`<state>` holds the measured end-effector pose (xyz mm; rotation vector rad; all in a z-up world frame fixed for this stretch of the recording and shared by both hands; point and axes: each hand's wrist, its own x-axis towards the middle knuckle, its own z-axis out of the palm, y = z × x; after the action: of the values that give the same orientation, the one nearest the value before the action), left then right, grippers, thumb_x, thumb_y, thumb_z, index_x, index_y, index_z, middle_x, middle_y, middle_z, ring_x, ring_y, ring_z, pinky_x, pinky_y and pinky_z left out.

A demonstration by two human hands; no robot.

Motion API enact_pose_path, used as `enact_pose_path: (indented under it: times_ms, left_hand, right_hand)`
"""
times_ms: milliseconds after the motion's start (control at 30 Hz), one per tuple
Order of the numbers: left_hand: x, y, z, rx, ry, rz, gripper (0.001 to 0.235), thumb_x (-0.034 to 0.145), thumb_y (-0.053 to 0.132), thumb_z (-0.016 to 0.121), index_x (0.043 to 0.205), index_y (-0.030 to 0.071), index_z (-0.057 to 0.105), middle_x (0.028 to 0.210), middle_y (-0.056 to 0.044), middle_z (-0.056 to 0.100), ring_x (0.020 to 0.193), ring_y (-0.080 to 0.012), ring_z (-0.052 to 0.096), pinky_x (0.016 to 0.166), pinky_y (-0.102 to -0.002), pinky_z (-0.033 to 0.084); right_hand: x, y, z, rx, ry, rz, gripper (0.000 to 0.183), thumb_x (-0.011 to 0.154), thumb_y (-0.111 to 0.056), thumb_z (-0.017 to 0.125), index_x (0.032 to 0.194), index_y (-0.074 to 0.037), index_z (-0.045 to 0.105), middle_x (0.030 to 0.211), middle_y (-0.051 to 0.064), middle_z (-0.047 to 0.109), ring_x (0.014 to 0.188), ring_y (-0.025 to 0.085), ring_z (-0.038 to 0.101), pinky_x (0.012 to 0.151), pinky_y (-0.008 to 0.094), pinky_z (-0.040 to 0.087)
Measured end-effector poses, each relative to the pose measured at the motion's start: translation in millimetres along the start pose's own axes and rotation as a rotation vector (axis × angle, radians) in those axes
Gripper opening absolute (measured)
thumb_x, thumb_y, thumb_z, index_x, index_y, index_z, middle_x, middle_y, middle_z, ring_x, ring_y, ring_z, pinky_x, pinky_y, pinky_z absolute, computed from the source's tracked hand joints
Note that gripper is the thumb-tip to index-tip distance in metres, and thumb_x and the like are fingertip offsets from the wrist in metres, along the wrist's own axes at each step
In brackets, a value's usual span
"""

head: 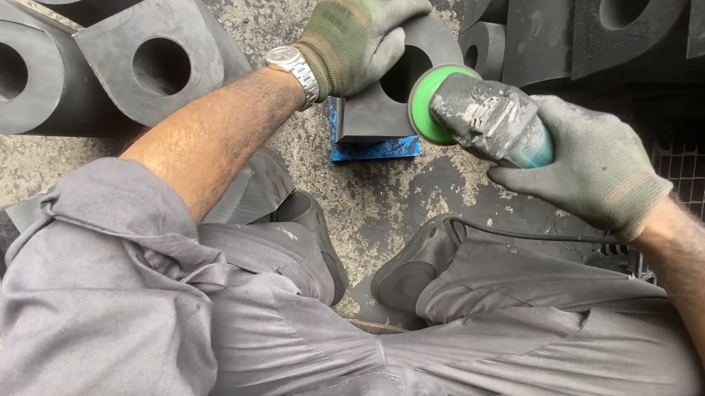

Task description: Grinding and finishing the edges of large black industrial components using an angle grinder.

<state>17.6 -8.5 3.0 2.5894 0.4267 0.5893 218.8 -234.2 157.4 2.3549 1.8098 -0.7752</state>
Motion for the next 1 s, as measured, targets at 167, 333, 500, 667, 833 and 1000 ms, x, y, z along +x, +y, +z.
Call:
enact_pose_path:
  times_ms: [167, 333, 500, 667, 833, 1000]
  left_hand:
    - [-2.6, 1.1, -4.7, 0.024, 0.057, 0.029, 0.041, 0.095, 0.017, 0.053, 0.135, 0.011, 0.062, 0.116, -0.014, 0.069, 0.104, -0.0337, 0.067, 0.092, -0.049, 0.055]
    - [0.3, 2.8, -3.7, -0.016, 0.022, 0.003, 0.041, 0.095, 0.017, 0.052, 0.134, 0.012, 0.063, 0.119, -0.015, 0.070, 0.105, -0.0347, 0.068, 0.090, -0.050, 0.056]
    - [1.2, -1.3, 1.9, -0.009, 0.010, -0.003, 0.043, 0.095, 0.018, 0.052, 0.136, 0.011, 0.062, 0.115, -0.016, 0.070, 0.104, -0.0348, 0.068, 0.089, -0.051, 0.056]
    - [3.0, 0.7, 1.9, -0.020, -0.022, -0.070, 0.044, 0.094, 0.019, 0.052, 0.136, 0.013, 0.063, 0.111, -0.016, 0.070, 0.101, -0.0341, 0.068, 0.087, -0.051, 0.056]
    - [1.3, -8.3, 7.1, -0.020, 0.005, -0.024, 0.044, 0.095, 0.017, 0.049, 0.137, 0.012, 0.062, 0.116, -0.016, 0.070, 0.105, -0.0345, 0.067, 0.093, -0.051, 0.055]
    - [-1.1, -2.5, 0.9, -0.045, 0.022, -0.019, 0.042, 0.096, 0.018, 0.051, 0.136, 0.012, 0.062, 0.117, -0.015, 0.070, 0.107, -0.0352, 0.067, 0.094, -0.052, 0.054]
  right_hand:
    - [6.1, 27.6, 0.5, -0.092, 0.002, 0.146, 0.076, 0.079, -0.044, 0.087, 0.139, -0.006, 0.059, 0.111, 0.014, 0.075, 0.089, 0.023, 0.076, 0.078, 0.040, 0.063]
    - [-0.9, 20.5, 4.2, 0.023, -0.047, 0.137, 0.068, 0.078, -0.043, 0.085, 0.131, -0.007, 0.061, 0.107, 0.012, 0.077, 0.088, 0.022, 0.077, 0.081, 0.038, 0.063]
    - [-1.3, 19.9, -1.5, -0.004, -0.013, 0.082, 0.071, 0.077, -0.042, 0.086, 0.133, -0.007, 0.060, 0.108, 0.014, 0.076, 0.089, 0.024, 0.076, 0.080, 0.041, 0.062]
    - [0.8, 17.2, -3.6, -0.038, 0.046, 0.133, 0.071, 0.082, -0.043, 0.086, 0.135, -0.003, 0.059, 0.109, 0.016, 0.075, 0.091, 0.025, 0.075, 0.080, 0.041, 0.062]
    - [7.3, -8.1, -2.3, -0.052, -0.014, -0.023, 0.076, 0.069, -0.043, 0.091, 0.130, -0.008, 0.061, 0.103, 0.015, 0.076, 0.088, 0.025, 0.074, 0.079, 0.041, 0.060]
    - [15.5, 23.4, -4.4, 0.000, 0.018, 0.147, 0.069, 0.080, -0.040, 0.087, 0.133, -0.005, 0.061, 0.108, 0.015, 0.076, 0.090, 0.024, 0.076, 0.080, 0.040, 0.062]
